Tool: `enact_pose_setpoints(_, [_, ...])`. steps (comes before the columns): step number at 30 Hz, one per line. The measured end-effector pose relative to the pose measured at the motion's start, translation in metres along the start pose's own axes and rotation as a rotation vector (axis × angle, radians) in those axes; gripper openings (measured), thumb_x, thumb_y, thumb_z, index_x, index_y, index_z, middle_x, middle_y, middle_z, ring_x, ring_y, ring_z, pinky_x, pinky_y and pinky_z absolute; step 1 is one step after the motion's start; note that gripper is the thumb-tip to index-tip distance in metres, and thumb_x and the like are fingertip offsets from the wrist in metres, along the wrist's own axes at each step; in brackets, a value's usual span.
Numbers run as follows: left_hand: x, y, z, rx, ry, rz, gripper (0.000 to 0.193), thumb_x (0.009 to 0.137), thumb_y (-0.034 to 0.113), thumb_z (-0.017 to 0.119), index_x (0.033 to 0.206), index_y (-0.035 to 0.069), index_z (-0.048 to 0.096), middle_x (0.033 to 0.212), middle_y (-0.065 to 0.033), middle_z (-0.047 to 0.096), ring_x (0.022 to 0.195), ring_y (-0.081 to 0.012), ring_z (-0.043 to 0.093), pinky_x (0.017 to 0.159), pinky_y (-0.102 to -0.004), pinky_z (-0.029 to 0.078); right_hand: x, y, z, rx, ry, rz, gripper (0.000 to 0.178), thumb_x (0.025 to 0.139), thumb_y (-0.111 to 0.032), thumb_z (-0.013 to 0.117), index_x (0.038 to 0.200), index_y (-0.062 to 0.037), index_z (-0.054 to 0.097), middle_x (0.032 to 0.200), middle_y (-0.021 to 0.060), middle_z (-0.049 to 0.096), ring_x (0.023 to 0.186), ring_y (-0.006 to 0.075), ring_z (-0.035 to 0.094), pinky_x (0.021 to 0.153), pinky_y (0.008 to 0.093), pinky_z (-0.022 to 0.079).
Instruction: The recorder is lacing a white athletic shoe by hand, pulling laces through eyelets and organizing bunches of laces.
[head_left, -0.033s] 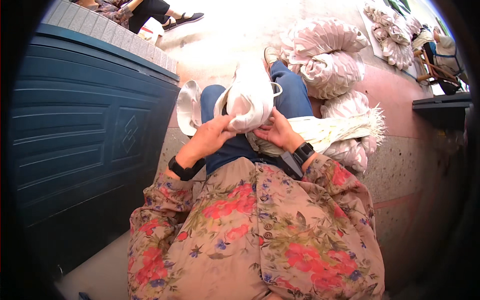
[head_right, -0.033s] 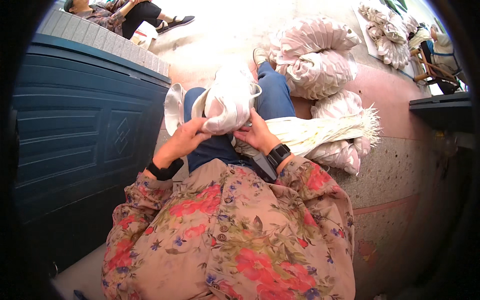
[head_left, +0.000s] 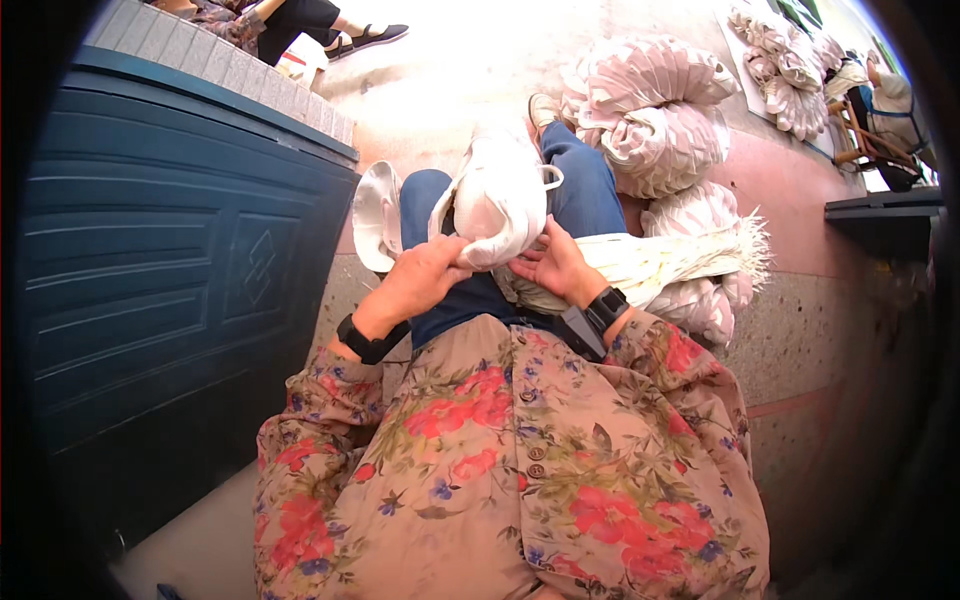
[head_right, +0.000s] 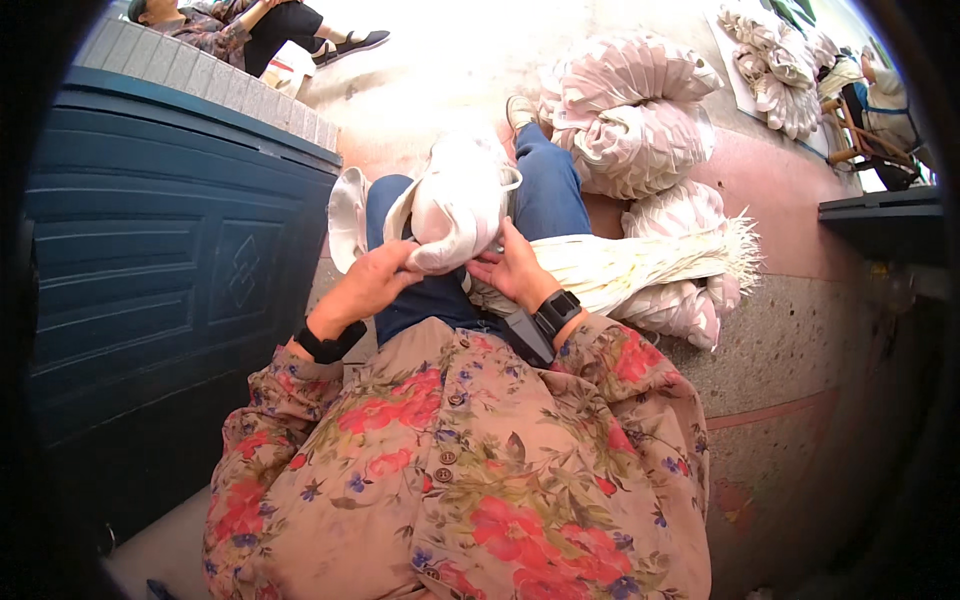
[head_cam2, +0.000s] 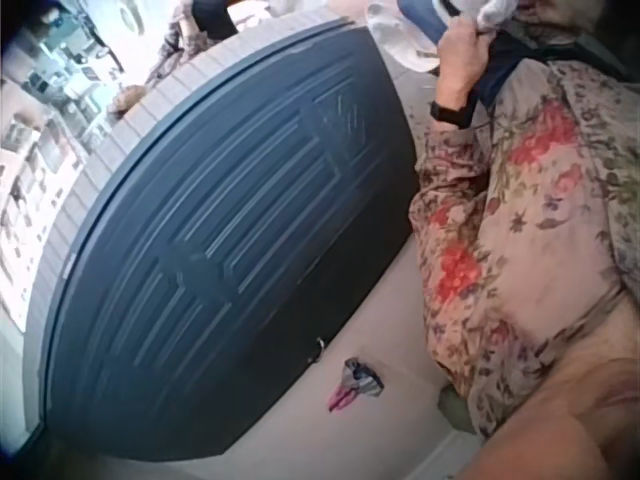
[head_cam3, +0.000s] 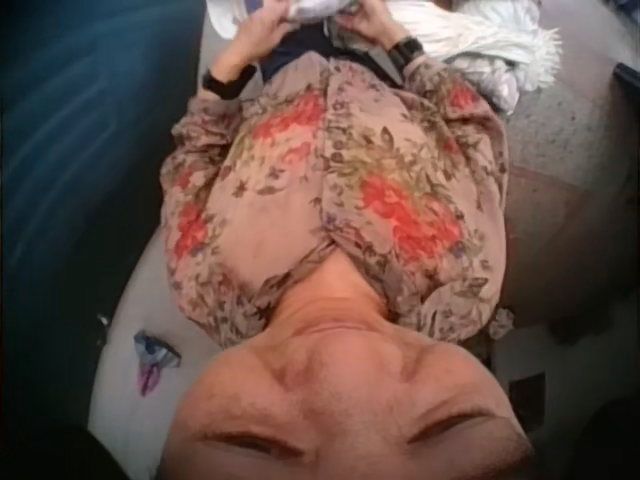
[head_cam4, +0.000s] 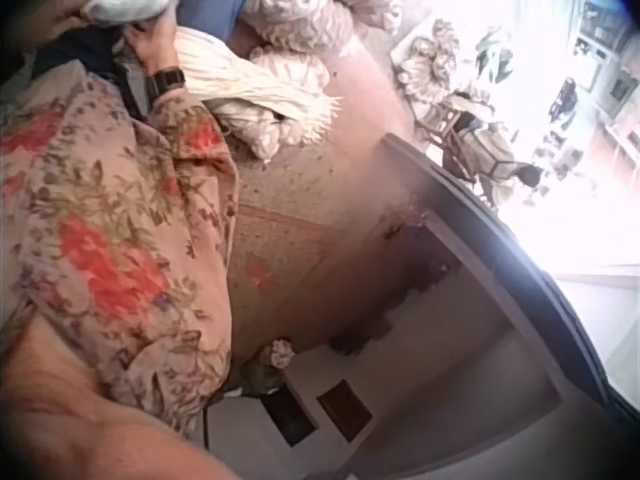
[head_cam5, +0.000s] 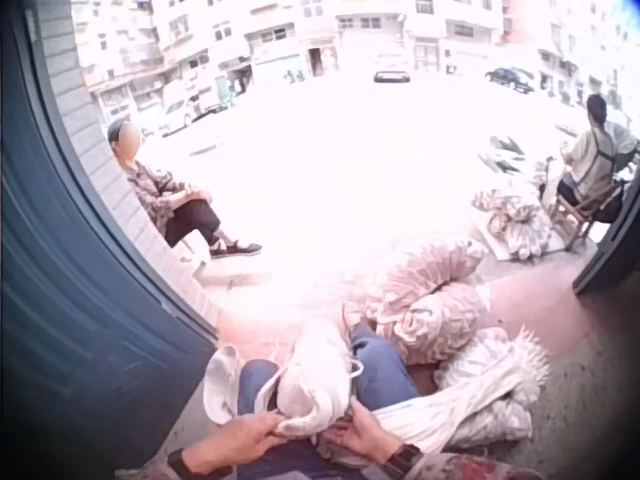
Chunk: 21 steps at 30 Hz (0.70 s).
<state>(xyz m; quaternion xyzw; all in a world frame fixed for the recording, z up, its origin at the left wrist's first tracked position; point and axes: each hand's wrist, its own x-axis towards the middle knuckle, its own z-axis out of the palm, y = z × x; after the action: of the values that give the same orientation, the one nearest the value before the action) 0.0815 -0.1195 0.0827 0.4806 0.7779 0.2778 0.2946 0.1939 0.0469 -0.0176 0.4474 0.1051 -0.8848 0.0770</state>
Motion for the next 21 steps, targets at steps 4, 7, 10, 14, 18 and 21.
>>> enact_pose_setpoints(4, [0.005,-0.011,0.028,0.457,0.016,0.073,0.035,0.07,0.008,0.061,0.103,0.008,0.049,0.085,-0.0109,0.052,0.076,-0.0309,0.053,0.064,-0.0388,0.042,-0.003,0.007,0.003,0.035,-0.024,-0.118,0.049,0.089,-0.044,0.034,0.118,-0.0055,0.04,0.112,0.0141,0.046,0.1,0.0258,0.046,0.086,0.0401,0.038])
enact_pose_setpoints(7, [0.011,-0.019,0.034,0.481,0.059,0.04,0.038,0.071,0.01,0.06,0.106,0.008,0.046,0.087,-0.0102,0.051,0.074,-0.0301,0.053,0.06,-0.0395,0.043,-0.023,0.003,0.016,-0.133,-0.068,-0.266,0.044,0.089,-0.039,0.039,0.112,-0.0029,0.045,0.111,0.0127,0.048,0.101,0.0227,0.047,0.086,0.0361,0.039])
enact_pose_setpoints(10, [0.014,-0.023,0.045,0.544,0.079,0.006,0.041,0.072,0.012,0.061,0.109,0.008,0.044,0.088,-0.0098,0.051,0.073,-0.0297,0.053,0.058,-0.0402,0.044,-0.032,-0.01,0.02,-0.734,-0.004,-0.562,0.038,0.085,-0.029,0.048,0.108,0.0014,0.048,0.109,0.0147,0.051,0.099,0.0233,0.05,0.086,0.0337,0.038])
enact_pose_setpoints(14, [0.021,-0.022,0.063,0.612,0.138,-0.011,0.043,0.072,0.016,0.061,0.11,0.008,0.043,0.088,-0.0099,0.05,0.072,-0.0295,0.054,0.055,-0.0406,0.045,-0.021,-0.024,0.033,-1.374,0.346,-1.291,0.037,0.075,-0.02,0.058,0.104,0.0029,0.051,0.097,0.0214,0.055,0.088,0.0318,0.055,0.078,0.037,0.043])
enact_pose_setpoints(18, [0.018,-0.027,0.056,0.23,0.268,0.169,0.044,0.072,0.014,0.062,0.109,0.003,0.041,0.088,-0.0125,0.047,0.074,-0.033,0.053,0.06,-0.0398,0.044,-0.006,-0.025,0.033,-1.691,0.395,-1.215,0.028,0.073,-0.021,0.06,0.092,-0.0008,0.055,0.083,0.0178,0.058,0.08,0.035,0.056,0.07,0.0419,0.044])
enact_pose_setpoints(21, [0.023,-0.031,0.042,0.102,0.61,-0.061,0.038,0.073,0.019,0.061,0.102,-0.001,0.045,0.089,-0.0172,0.052,0.08,-0.0357,0.054,0.066,-0.0393,0.045,-0.005,-0.022,0.029,-1.65,0.367,-1.233,0.027,0.073,-0.019,0.06,0.092,-0.0008,0.055,0.085,0.0183,0.058,0.08,0.0343,0.056,0.07,0.0409,0.044])
